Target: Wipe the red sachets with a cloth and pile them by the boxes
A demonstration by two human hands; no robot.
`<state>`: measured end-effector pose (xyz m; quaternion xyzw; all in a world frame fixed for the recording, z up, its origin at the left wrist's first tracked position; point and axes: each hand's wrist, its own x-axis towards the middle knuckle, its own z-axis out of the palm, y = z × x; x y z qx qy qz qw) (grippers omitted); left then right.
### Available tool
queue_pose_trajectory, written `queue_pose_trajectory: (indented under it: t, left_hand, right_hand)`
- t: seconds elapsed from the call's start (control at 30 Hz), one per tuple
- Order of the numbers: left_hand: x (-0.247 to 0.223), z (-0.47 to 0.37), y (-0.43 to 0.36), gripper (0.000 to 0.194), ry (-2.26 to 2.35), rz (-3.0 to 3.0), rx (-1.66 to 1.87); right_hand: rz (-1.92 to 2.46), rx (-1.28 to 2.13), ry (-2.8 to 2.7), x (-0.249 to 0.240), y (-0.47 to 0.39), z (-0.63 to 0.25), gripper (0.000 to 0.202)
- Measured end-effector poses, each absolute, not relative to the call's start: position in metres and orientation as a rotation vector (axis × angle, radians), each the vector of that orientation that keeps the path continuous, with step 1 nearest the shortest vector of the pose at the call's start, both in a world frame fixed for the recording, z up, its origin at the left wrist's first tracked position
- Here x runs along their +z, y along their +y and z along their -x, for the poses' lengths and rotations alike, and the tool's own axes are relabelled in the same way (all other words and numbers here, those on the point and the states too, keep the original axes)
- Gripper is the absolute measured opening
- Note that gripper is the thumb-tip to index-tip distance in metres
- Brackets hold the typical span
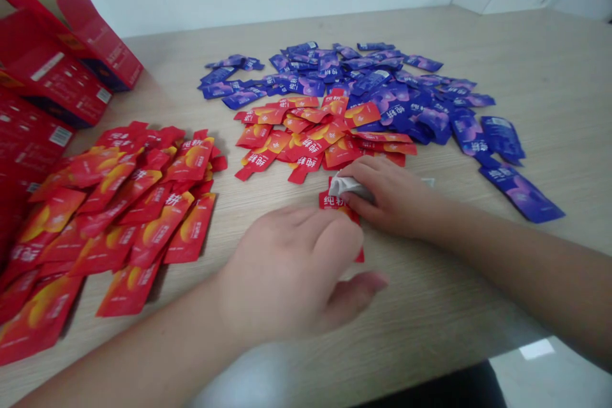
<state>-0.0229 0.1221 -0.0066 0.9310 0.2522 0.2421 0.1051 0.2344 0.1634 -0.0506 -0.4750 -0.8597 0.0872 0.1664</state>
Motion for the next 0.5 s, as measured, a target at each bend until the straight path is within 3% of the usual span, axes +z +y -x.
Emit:
queue_pose_trajectory:
  t: [0.07,0.2,0.27,0.33,0.5]
  left_hand:
    - [-0.018,0.012,0.134,0.049,0.731,-2.782,0.574]
    - [-0.047,0.011,0.136,0.113,0.860,-2.712,0.380]
    - [-0.057,0.014,0.136,0.136,0.914,-2.650,0.385]
    - [-0.062,0.016,0.139,0.148,0.936,-2.599,0.402]
    - [-0.062,0.018,0.148,0.156,0.930,-2.540,0.398]
  right_hand:
    - [1.341,0.248,-2.452,-0.052,0.163,-0.235,0.027]
    - [1.324,0.298,-2.417,-0.057,0.166,-0.238,0.026]
    - [1.326,0.337,-2.327,-0.057,0.166,-0.239,0.029]
    - [1.309,0.387,-2.247,-0.053,0.163,-0.239,0.031]
    - [0.897,0.742,-2.487,-0.033,0.142,-0.231,0.029]
